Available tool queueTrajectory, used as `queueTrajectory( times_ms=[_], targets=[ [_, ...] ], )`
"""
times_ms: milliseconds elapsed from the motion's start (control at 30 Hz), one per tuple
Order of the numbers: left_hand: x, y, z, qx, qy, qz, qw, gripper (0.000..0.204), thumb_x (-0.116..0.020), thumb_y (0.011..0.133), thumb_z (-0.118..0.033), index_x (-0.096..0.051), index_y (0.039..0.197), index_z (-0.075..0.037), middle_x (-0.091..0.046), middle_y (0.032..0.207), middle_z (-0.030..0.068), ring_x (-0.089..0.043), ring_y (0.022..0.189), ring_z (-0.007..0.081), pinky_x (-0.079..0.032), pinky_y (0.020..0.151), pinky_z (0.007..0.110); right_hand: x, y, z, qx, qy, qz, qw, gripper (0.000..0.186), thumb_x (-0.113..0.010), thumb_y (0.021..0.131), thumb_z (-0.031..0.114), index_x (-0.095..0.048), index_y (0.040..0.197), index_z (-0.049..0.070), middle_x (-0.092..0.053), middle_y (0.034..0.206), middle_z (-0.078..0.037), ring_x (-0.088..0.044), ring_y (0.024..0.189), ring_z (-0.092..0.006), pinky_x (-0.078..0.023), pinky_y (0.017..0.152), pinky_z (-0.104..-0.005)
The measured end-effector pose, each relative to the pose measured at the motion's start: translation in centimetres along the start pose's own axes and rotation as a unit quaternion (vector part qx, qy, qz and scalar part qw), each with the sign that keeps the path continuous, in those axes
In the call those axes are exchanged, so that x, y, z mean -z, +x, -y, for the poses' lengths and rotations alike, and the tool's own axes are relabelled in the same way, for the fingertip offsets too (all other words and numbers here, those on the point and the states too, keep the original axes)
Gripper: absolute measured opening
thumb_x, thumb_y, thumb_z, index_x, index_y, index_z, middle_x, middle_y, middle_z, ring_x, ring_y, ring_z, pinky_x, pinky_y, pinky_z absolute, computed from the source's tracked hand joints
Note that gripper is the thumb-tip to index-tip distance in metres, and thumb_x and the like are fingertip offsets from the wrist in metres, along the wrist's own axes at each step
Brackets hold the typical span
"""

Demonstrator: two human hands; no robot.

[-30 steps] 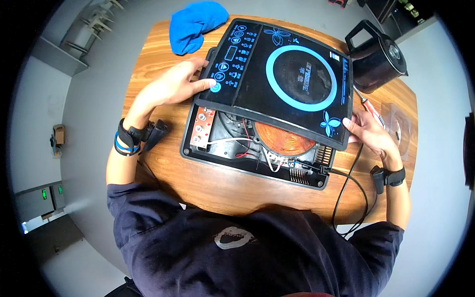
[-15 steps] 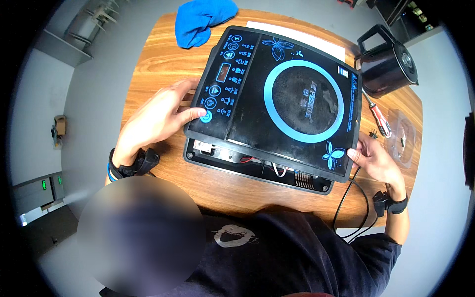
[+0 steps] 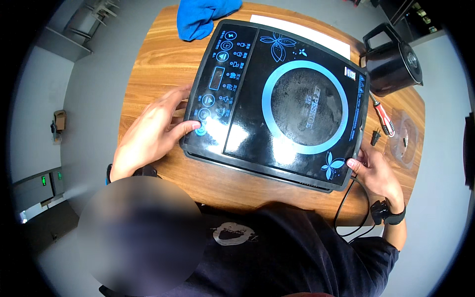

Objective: The person disassembles an induction cooktop, removes the top glass panel, and uses a screwdriver to unscrew the bottom cover. They then inspect the internal components and reassemble the cooktop, securing the bottom cover with screws.

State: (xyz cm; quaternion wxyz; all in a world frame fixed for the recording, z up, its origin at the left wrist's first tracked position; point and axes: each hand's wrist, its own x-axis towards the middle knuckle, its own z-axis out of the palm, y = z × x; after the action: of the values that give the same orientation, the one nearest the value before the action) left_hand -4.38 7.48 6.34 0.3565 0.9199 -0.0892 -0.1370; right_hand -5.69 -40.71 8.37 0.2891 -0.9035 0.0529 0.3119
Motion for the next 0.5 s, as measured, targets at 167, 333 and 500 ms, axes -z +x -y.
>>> queueTrajectory(
  times_ms=[167,333,500],
  targets=[
    [-0.7,0.3,0.4,-0.021,0.04,0.006,0.999,0.061,-0.083,0.104,-0.02,-0.057,0.154,0.004,-0.071,0.143,0.0269,-0.072,0.132,0.041,-0.063,0.107,0.048,0.1,1.1,-1.5,0.024,-0.003,0.03,0.999,0.036,-0.083,0.107,0.028,-0.065,0.11,-0.004,-0.069,0.085,-0.011,-0.071,0.086,-0.0198,-0.056,0.079,-0.0394],
    [-0.8,0.5,0.3,0.002,0.05,0.014,0.999,0.051,-0.082,0.105,-0.027,-0.06,0.139,0.004,-0.077,0.121,0.0286,-0.074,0.118,0.0467,-0.059,0.099,0.051,0.1,1.3,-1.9,0.057,0.022,0.029,0.998,0.034,-0.082,0.108,0.025,-0.067,0.114,-0.005,-0.07,0.087,-0.01,-0.067,0.084,-0.0202,-0.055,0.08,-0.0399],
    [-1.6,0.9,1.5,-0.002,0.024,0.014,1.0,0.045,-0.081,0.106,-0.027,-0.06,0.132,0.004,-0.078,0.117,0.0286,-0.075,0.112,0.0467,-0.059,0.094,0.052,-0.1,2.1,-2.8,0.054,0.055,0.026,0.997,0.032,-0.083,0.107,0.024,-0.066,0.109,-0.003,-0.065,0.084,-0.005,-0.061,0.081,-0.0157,-0.053,0.076,-0.0366]
  ],
)
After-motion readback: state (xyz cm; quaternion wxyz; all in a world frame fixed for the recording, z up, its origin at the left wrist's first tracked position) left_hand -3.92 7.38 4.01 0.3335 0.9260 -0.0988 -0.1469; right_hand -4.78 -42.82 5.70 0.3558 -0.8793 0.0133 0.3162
